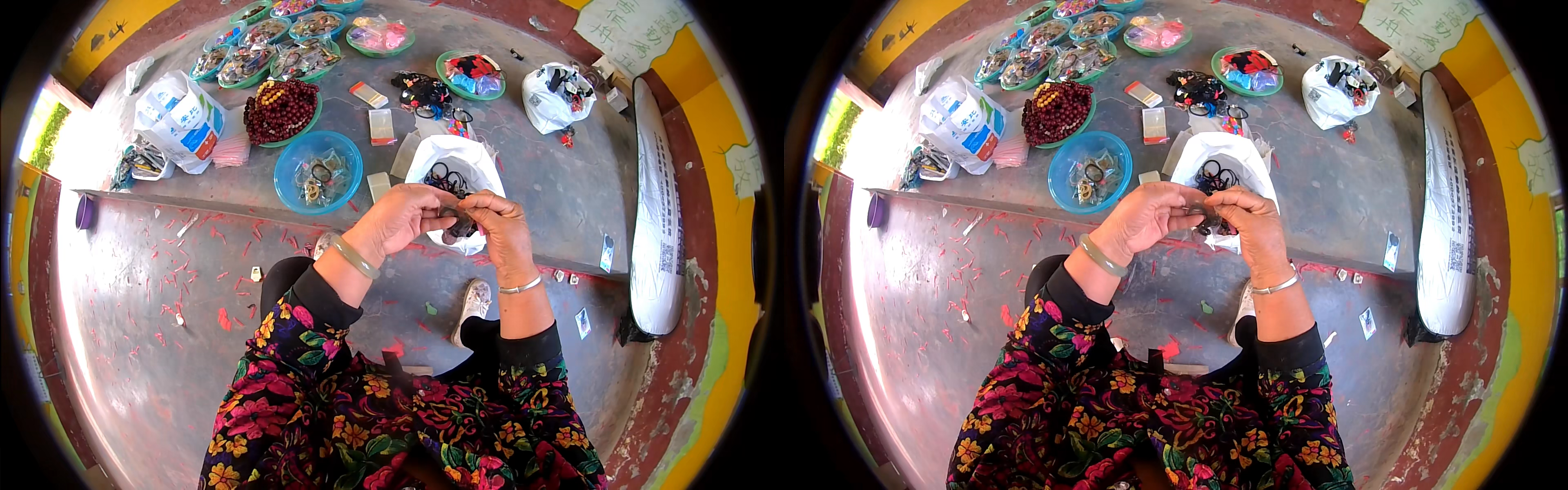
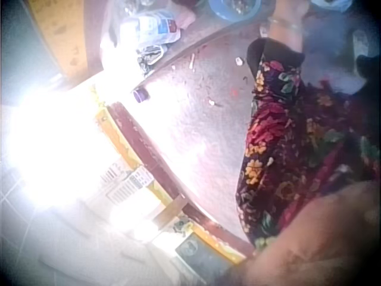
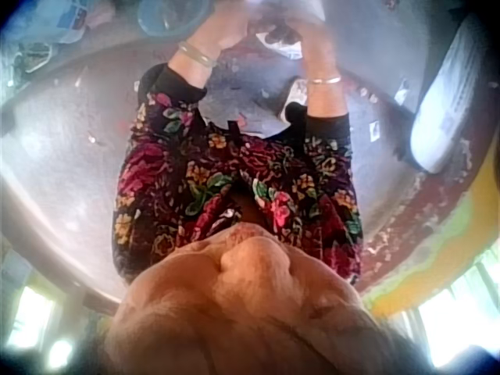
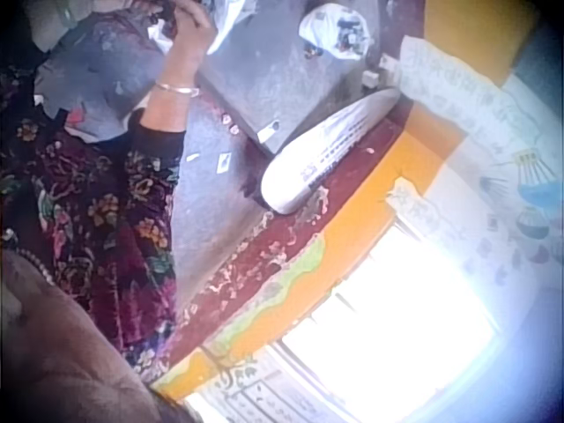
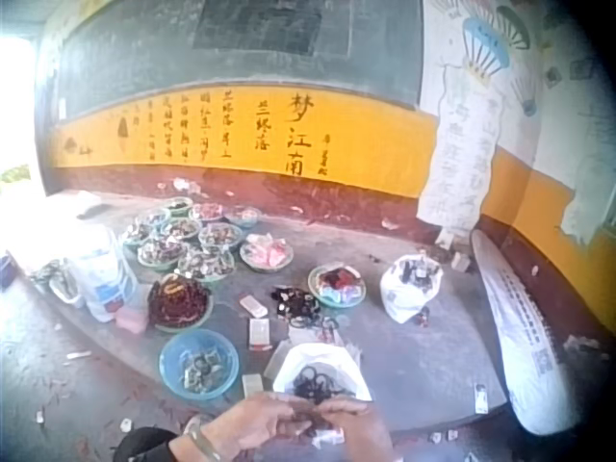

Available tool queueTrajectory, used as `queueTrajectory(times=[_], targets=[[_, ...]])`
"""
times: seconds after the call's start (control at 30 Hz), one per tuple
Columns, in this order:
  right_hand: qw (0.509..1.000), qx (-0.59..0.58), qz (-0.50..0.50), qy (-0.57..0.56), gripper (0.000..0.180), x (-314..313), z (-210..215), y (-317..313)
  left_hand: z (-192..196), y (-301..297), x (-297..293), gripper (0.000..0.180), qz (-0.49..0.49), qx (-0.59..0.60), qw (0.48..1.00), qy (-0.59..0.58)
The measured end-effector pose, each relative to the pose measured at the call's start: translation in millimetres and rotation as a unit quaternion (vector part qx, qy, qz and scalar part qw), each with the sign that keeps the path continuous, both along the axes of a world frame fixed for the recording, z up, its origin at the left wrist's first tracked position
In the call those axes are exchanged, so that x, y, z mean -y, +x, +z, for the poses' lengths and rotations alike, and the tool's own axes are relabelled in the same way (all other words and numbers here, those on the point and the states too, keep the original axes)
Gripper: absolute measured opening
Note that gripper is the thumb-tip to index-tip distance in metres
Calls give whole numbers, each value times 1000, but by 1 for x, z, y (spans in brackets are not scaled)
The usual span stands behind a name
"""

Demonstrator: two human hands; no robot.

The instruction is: The person sits on the floor and sorts small black hair accessories from a white bag into a clear plastic bag. They handle the items one at a time, occasionally picking up a small white box and placing it back down.

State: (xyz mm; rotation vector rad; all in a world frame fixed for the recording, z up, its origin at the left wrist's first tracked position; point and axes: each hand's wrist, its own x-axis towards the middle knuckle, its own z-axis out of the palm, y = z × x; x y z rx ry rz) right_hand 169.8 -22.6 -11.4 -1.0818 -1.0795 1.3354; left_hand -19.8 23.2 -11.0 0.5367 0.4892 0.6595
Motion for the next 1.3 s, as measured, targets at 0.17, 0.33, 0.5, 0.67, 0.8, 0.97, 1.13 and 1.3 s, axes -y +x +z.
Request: queueTrajectory(times=[0.17,0.33,0.5,0.67,0.8,0.97,1.13,1.3], targets=[[1000,8,-8,12,16,1,4,-5,2,4,5,21,33,-33,999,1],[999,33,-8,8,16,2,9,-6,-5,5,6,21,40,-49,998,5],[999,40,1,22,17,1,6,-6,-9,5,5,20,44,-67,997,22],[999,42,-19,-3,19,-1,4,-1,-3,6,6,18,69,-115,989,65],[998,33,-24,-46,21,-2,8,15,-2,4,1,18,114,-130,979,103],[933,215,280,-73,24,10,34,28,2,-2,-2,18,175,-182,956,152],[936,177,280,-121,23,13,36,20,5,-1,0,18,158,-202,947,191],[938,233,196,-165,16,11,44,14,4,0,2,18,141,-208,937,243]])
